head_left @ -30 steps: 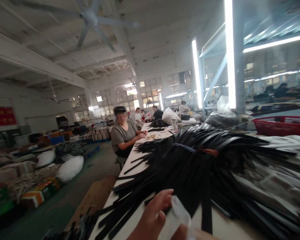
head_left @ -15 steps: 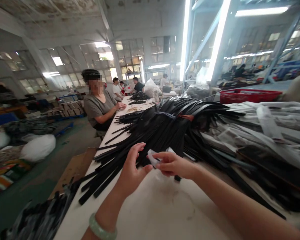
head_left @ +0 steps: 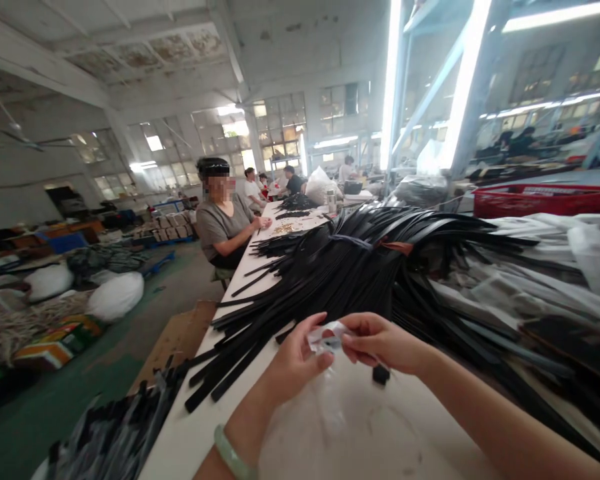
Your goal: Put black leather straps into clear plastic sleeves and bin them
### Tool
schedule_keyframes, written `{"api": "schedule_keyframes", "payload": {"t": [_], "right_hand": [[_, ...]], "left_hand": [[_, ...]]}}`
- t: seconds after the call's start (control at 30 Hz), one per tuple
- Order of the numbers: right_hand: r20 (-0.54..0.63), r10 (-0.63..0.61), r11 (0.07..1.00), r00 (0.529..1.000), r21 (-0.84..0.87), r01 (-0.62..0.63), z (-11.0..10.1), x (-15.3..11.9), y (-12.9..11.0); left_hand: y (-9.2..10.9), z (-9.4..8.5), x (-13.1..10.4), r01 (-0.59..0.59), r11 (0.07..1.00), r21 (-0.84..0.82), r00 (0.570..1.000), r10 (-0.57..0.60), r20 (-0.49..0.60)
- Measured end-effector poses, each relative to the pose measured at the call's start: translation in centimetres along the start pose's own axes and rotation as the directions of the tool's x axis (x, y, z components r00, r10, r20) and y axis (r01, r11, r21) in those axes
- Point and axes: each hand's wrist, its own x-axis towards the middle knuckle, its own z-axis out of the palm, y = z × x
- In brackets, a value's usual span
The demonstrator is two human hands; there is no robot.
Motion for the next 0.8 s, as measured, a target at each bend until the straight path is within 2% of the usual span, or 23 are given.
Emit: {"api": "schedule_keyframes", "payload": {"t": [0.07, 0.1, 0.17, 0.27, 0.33, 0.4, 0.47, 0.53, 0.57, 0.6, 0.63, 0.67, 0.7, 0.73, 0.77, 0.8], "right_hand": [[-0.032, -0.023, 0.999, 0.999, 0.034, 0.024, -0.1, 0.2, 0.1], [-0.081, -0.024, 0.999, 0.996, 0.032, 0.027, -0.5, 0.3, 0.1], [-0.228, -0.005, 1.000, 0.974, -0.007, 0.004, -1.5, 0.6, 0.2], [-0.455, 0.027, 0.996, 0.890, -0.062, -0.062, -3.1, 0.8, 0.4], [-0.542, 0.046, 0.996, 0.839, -0.034, -0.077, -3.8, 0.9, 0.7], [-0.603, 0.045, 0.999, 0.796, 0.027, -0.036, -4.2, 1.0, 1.0], [-0.669, 0.025, 0.995, 0.743, 0.086, 0.045, -4.6, 1.1, 1.3], [-0.722, -0.015, 0.987, 0.691, 0.100, 0.126, -4.8, 1.2, 1.4], [-0.733, -0.037, 0.984, 0.679, 0.091, 0.153, -4.9, 1.2, 1.3], [-0.728, -0.058, 0.983, 0.683, 0.076, 0.165, -4.9, 1.2, 1.3], [-0.703, -0.077, 0.985, 0.707, 0.058, 0.165, -4.7, 1.1, 1.1], [-0.657, -0.092, 0.987, 0.748, 0.037, 0.154, -4.4, 1.1, 1.0], [-0.596, -0.099, 0.991, 0.797, 0.014, 0.134, -3.8, 1.1, 0.9], [-0.523, -0.095, 0.994, 0.847, -0.008, 0.107, -3.1, 1.1, 0.8], [-0.444, -0.079, 0.997, 0.893, -0.023, 0.077, -2.3, 1.1, 0.8], [-0.365, -0.054, 0.998, 0.929, -0.032, 0.046, -1.3, 1.1, 0.9]], "left_hand": [[0.0, 0.3, 0.1, 0.079, 0.996, 0.048, 0.997, -0.080, 0.020], [0.1, 0.1, 0.1, 0.113, 0.990, 0.086, 0.993, -0.111, -0.028], [0.4, -0.6, 0.2, 0.154, 0.979, 0.135, 0.972, -0.126, -0.199], [0.9, -2.2, 0.3, 0.176, 0.972, 0.155, 0.922, -0.108, -0.373], [1.2, -2.7, 0.2, 0.207, 0.964, 0.169, 0.904, -0.123, -0.408], [1.5, -2.6, 0.0, 0.249, 0.949, 0.193, 0.910, -0.162, -0.381], [2.1, -2.0, -0.6, 0.271, 0.932, 0.243, 0.942, -0.204, -0.267], [3.0, -1.4, -1.4, 0.292, 0.915, 0.280, 0.956, -0.292, -0.043], [3.5, -1.2, -1.9, 0.324, 0.902, 0.284, 0.922, -0.368, 0.117], [3.9, -1.2, -2.4, 0.373, 0.885, 0.278, 0.847, -0.447, 0.287], [4.3, -1.2, -2.7, 0.429, 0.865, 0.262, 0.749, -0.502, 0.432], [4.4, -1.3, -2.9, 0.476, 0.846, 0.239, 0.667, -0.525, 0.530], [4.5, -1.5, -2.9, 0.501, 0.841, 0.203, 0.646, -0.520, 0.559], [4.3, -1.6, -2.7, 0.496, 0.855, 0.150, 0.705, -0.498, 0.506], [4.0, -1.7, -2.3, 0.459, 0.884, 0.090, 0.808, -0.458, 0.370], [3.5, -1.6, -1.8, 0.395, 0.917, 0.044, 0.900, -0.397, 0.181]]}}
